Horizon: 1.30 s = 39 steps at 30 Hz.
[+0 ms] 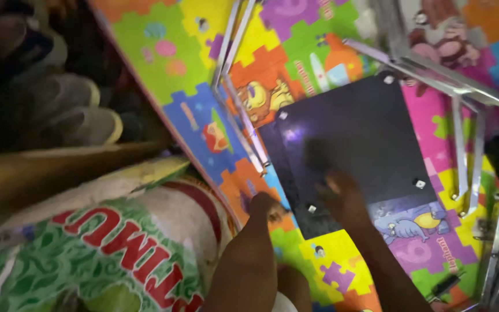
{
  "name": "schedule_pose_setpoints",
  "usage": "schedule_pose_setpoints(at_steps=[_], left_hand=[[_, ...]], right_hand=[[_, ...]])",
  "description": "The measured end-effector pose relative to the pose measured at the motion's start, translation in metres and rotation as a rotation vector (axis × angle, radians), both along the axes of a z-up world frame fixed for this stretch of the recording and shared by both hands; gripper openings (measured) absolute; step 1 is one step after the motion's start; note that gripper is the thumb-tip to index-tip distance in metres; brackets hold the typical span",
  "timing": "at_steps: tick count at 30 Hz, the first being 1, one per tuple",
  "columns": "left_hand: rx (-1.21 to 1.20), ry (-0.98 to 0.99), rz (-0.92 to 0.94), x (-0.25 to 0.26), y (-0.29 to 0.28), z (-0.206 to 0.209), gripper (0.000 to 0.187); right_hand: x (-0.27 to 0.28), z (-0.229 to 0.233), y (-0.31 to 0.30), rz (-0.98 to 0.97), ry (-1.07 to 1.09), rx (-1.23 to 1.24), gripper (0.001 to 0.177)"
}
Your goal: The person assembles a small table by attaching metal legs to a black tabletop using a screwdriver. They position the legs, insert screws, and tighten them to secure the frame.
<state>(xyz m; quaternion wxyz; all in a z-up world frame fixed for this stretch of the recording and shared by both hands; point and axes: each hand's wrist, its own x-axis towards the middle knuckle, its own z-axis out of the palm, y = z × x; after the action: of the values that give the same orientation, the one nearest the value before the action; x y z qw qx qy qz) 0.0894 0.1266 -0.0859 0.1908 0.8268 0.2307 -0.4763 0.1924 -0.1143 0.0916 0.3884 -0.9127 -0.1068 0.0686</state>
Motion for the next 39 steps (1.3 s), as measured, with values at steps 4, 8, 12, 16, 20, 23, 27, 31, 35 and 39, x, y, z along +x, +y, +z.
schedule_pose_setpoints(at_steps=[4, 8, 12, 16, 20, 23, 27, 31, 35, 39], left_hand=[[0.029, 0.000, -0.001, 0.015, 0.002, -0.005, 0.031], [0.049, -0.001, 0.012, 0.011, -0.008, -0.007, 0.032], [0.047, 0.000, 0.005, 0.019, -0.016, -0.007, 0.033], [0.036, 0.006, -0.018, 0.021, -0.022, -0.006, 0.035], [0.013, 0.014, -0.074, 0.026, -0.018, -0.010, 0.036], [0.051, -0.016, 0.003, 0.020, -0.013, -0.010, 0.036], [0.047, -0.028, 0.031, 0.024, -0.012, -0.011, 0.036], [0.032, -0.015, 0.053, 0.010, -0.017, -0.010, 0.037], [0.031, -0.014, 0.044, 0.011, -0.011, -0.015, 0.037], [0.026, -0.015, 0.015, 0.014, -0.004, -0.021, 0.037]], right_hand=[[0.103, -0.016, 0.148, 0.206, -0.085, 0.170, 0.052], [0.150, -0.015, 0.240, 0.293, 0.063, -0.052, 0.067], [0.158, -0.009, 0.285, 0.332, 0.137, -0.420, 0.077], [0.162, -0.002, 0.301, 0.255, 0.143, -0.582, 0.062], [0.176, 0.000, 0.302, 0.348, 0.073, -0.671, 0.055], [0.178, -0.015, 0.308, 0.324, 0.021, -0.536, 0.047], [0.185, -0.045, 0.325, 0.227, -0.008, -0.336, 0.030], [0.192, -0.068, 0.338, 0.270, -0.039, -0.188, 0.026], [0.225, -0.075, 0.371, 0.321, -0.063, -0.188, 0.029], [0.251, -0.075, 0.398, 0.330, -0.077, -0.194, 0.027]])
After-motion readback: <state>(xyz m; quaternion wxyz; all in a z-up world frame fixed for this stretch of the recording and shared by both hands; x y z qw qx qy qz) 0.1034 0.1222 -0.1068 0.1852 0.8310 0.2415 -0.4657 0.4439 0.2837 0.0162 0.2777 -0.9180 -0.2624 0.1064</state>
